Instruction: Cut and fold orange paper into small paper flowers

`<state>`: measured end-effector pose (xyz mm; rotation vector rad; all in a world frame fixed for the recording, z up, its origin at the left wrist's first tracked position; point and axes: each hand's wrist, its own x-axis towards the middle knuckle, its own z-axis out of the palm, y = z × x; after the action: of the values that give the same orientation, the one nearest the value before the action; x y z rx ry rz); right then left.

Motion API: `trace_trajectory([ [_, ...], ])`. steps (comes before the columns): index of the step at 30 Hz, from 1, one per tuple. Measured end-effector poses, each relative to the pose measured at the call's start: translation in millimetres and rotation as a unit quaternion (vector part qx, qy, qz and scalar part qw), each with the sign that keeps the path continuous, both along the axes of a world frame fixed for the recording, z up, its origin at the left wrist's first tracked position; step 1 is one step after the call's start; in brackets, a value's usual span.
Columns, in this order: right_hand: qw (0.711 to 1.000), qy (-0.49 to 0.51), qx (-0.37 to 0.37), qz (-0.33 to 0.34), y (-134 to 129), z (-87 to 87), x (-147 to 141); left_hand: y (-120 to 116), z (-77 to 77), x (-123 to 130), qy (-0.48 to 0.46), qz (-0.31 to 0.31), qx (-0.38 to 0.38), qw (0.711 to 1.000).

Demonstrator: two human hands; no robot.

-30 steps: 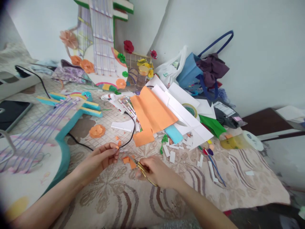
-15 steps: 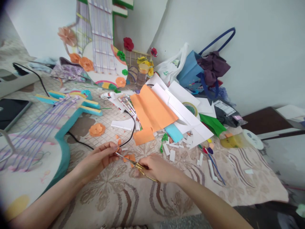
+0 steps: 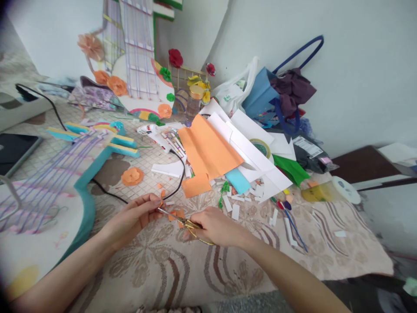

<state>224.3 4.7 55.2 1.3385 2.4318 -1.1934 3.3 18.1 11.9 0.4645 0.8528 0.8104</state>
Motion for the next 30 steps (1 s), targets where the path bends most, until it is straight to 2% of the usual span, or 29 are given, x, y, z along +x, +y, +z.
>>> trace_trajectory([
  [4, 1.0, -0.014, 0.023, 0.004, -1, -4.2, 2, 0, 0.0, 0, 0.004, -0.008, 0.006, 1.0],
  [10, 0.99, -0.054, 0.133, -0.007, -9, -17.3, 1, -1, -1.5, 0, 0.003, -0.004, 0.0, 1.0],
  [13, 0.986, -0.043, 0.158, -0.03, -11, -21.0, 1, 0, 0.0, 0, 0.01, 0.011, 0.01, 1.0],
  [16, 0.985, 0.022, 0.123, -0.114, -11, -19.7, -1, 0, 3.1, 0, 0.045, 0.03, 0.046, 0.997],
  [18, 0.973, 0.103, 0.05, -0.202, -11, -17.2, -8, -1, 4.7, 0, 0.088, 0.034, 0.084, 0.992],
  [20, 0.939, 0.195, -0.042, -0.28, -11, -16.0, -20, -2, 5.0, 0, 0.139, 0.023, 0.136, 0.981],
  [22, 0.902, 0.274, -0.089, -0.323, -11, -17.7, -34, -3, 3.8, 0, 0.179, 0.01, 0.186, 0.966],
  [25, 0.864, 0.349, -0.08, -0.353, -9, -25.2, -54, -5, 0.7, 2, 0.212, 0.004, 0.232, 0.949],
  [28, 0.853, 0.373, -0.051, -0.362, -5, -33.3, -64, -6, -0.5, 4, 0.24, 0.007, 0.259, 0.936],
  [30, 0.849, 0.377, -0.045, -0.367, -4, -36.7, -65, -8, 0.5, 4, 0.282, 0.015, 0.288, 0.915],
])
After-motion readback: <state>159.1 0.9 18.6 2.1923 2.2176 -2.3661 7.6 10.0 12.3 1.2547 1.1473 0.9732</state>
